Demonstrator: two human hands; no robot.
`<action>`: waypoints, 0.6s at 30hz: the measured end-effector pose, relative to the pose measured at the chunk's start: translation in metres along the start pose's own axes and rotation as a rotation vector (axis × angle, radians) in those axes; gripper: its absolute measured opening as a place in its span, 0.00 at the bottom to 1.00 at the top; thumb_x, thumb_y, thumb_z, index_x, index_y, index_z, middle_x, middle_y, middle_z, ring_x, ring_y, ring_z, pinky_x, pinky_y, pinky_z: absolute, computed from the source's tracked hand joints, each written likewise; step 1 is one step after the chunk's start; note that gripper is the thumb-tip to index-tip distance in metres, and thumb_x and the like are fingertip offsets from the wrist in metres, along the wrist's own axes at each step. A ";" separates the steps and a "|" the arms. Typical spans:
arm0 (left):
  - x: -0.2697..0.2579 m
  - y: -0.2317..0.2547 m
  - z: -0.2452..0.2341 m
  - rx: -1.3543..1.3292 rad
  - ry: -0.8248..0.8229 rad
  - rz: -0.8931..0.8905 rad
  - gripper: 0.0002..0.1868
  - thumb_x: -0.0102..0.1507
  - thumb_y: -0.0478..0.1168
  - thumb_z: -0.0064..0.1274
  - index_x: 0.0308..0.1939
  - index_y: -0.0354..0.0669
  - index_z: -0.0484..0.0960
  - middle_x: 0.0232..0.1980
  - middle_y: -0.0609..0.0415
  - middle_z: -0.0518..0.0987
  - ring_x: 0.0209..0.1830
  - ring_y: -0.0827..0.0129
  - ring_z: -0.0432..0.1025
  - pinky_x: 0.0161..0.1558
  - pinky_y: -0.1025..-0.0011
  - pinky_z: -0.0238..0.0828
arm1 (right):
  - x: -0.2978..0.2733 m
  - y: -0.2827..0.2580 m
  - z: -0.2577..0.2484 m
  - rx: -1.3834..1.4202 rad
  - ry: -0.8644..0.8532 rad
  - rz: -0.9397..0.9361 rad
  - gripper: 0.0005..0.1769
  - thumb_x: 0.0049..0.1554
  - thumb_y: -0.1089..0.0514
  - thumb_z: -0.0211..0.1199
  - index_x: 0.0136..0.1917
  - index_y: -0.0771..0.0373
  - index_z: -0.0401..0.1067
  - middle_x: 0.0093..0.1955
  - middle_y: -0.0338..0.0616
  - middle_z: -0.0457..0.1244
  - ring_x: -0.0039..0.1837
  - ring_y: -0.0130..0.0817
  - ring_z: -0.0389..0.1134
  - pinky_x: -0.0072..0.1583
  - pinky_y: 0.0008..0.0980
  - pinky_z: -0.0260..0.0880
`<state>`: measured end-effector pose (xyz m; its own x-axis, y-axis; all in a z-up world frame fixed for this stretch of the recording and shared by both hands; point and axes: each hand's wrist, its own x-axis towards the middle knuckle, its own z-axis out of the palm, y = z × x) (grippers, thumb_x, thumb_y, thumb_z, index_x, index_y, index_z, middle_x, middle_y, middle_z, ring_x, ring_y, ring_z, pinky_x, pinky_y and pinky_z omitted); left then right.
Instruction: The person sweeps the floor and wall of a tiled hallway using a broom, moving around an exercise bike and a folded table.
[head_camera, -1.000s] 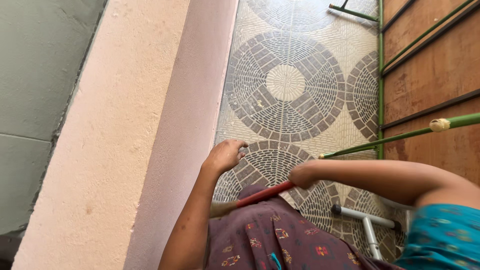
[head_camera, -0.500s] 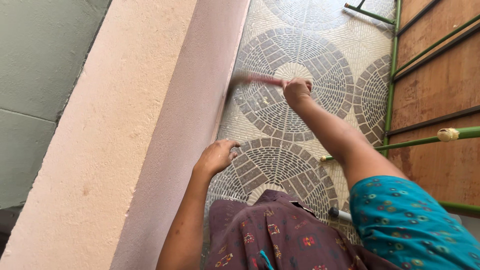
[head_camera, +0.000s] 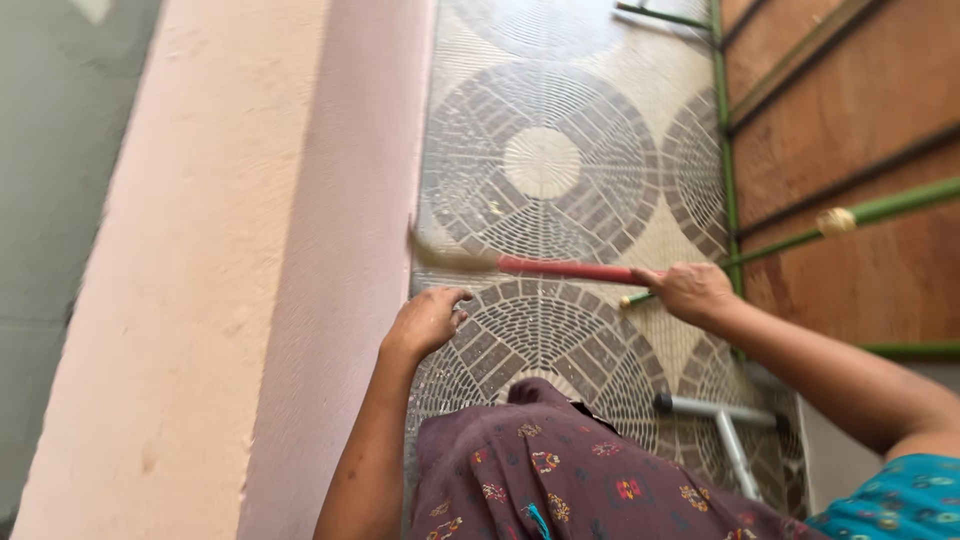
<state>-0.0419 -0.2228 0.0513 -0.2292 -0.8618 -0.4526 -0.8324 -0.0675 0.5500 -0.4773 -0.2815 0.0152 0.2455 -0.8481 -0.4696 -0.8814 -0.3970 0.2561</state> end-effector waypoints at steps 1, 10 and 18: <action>0.004 0.001 0.000 0.013 -0.015 0.018 0.20 0.64 0.44 0.54 0.61 0.56 0.80 0.64 0.54 0.77 0.61 0.59 0.74 0.62 0.58 0.67 | -0.006 0.013 0.018 -0.070 -0.066 -0.037 0.31 0.64 0.53 0.45 0.76 0.22 0.56 0.39 0.43 0.69 0.43 0.41 0.73 0.44 0.41 0.74; 0.042 0.029 0.020 0.133 -0.068 0.201 0.17 0.65 0.43 0.55 0.58 0.53 0.82 0.58 0.50 0.81 0.57 0.55 0.76 0.58 0.58 0.71 | 0.075 0.083 0.112 -0.738 0.208 -0.120 0.14 0.65 0.50 0.48 0.54 0.46 0.75 0.36 0.42 0.67 0.36 0.41 0.72 0.30 0.49 0.65; 0.061 0.063 0.010 0.257 -0.054 0.421 0.17 0.64 0.40 0.54 0.57 0.52 0.82 0.57 0.50 0.82 0.56 0.55 0.75 0.57 0.57 0.71 | 0.042 -0.005 0.131 0.444 0.293 0.682 0.22 0.66 0.39 0.54 0.66 0.52 0.68 0.44 0.49 0.70 0.45 0.50 0.74 0.45 0.51 0.73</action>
<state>-0.1136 -0.2745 0.0514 -0.5921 -0.7600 -0.2680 -0.7583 0.4128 0.5046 -0.5151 -0.2692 -0.1162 -0.3536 -0.9319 -0.0810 -0.9354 0.3531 0.0204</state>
